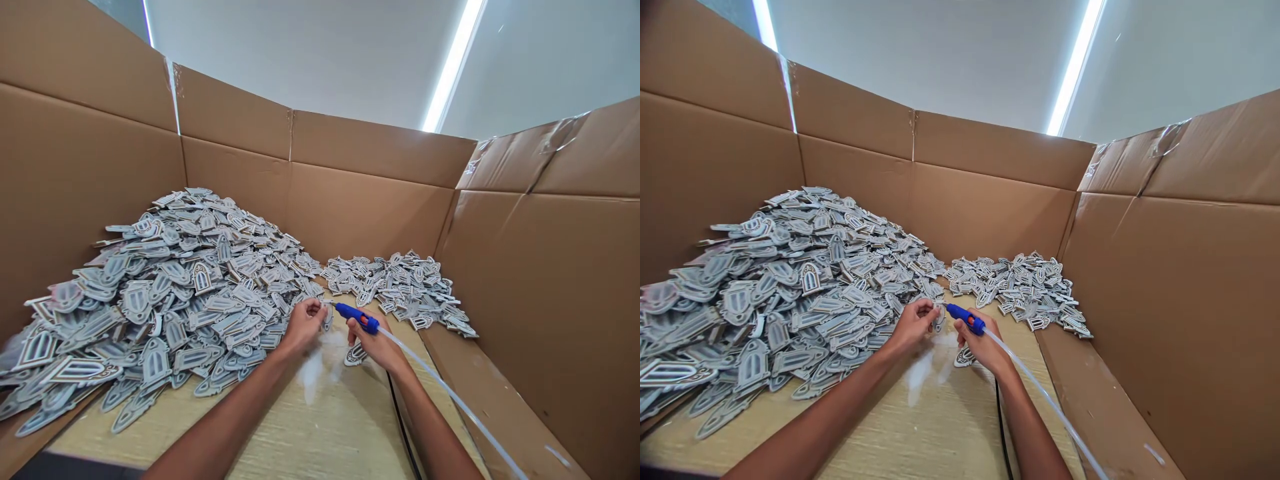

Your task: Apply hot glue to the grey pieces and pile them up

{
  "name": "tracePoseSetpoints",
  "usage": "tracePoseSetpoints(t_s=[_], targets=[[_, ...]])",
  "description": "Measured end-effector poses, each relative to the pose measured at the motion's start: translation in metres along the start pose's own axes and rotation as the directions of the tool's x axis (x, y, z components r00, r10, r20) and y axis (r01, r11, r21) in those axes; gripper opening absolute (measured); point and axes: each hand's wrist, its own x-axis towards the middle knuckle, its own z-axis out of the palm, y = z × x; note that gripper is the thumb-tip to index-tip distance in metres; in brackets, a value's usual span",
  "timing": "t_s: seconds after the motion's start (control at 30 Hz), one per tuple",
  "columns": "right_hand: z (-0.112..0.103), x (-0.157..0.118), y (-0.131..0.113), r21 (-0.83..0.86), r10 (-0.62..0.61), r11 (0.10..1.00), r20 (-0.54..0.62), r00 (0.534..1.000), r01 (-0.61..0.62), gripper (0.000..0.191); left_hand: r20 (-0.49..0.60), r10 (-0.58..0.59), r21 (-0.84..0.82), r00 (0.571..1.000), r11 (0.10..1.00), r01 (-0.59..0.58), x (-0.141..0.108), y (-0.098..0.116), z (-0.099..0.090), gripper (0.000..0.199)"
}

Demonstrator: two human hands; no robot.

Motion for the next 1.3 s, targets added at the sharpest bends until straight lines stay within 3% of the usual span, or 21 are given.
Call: tracePoseSetpoints(t_s=[0.57, 0.87, 1.3], targets=[[0.007, 0.001, 0.009, 0.112, 0.128, 0.985, 0.015, 0.992, -0.129, 0.048, 0.012, 0.064, 0.051, 0.998, 0.997, -0.065, -0.006, 0.007, 0.001, 0.029], [0.010, 0.001, 0.010, 0.128, 0.117, 0.985, 0.016, 0.993, -0.118, 0.055, -0.004, 0.091, 0.080, 0.996, 0.993, -0.090, -0.007, 0.009, 0.001, 0.028], [0.015, -0.003, 0.005, 0.097, 0.130, 0.986, 0.027, 0.991, -0.132, 0.045, -0.037, 0.158, 0.172, 0.987, 0.974, -0.149, -0.012, 0.014, 0.003, 0.018]])
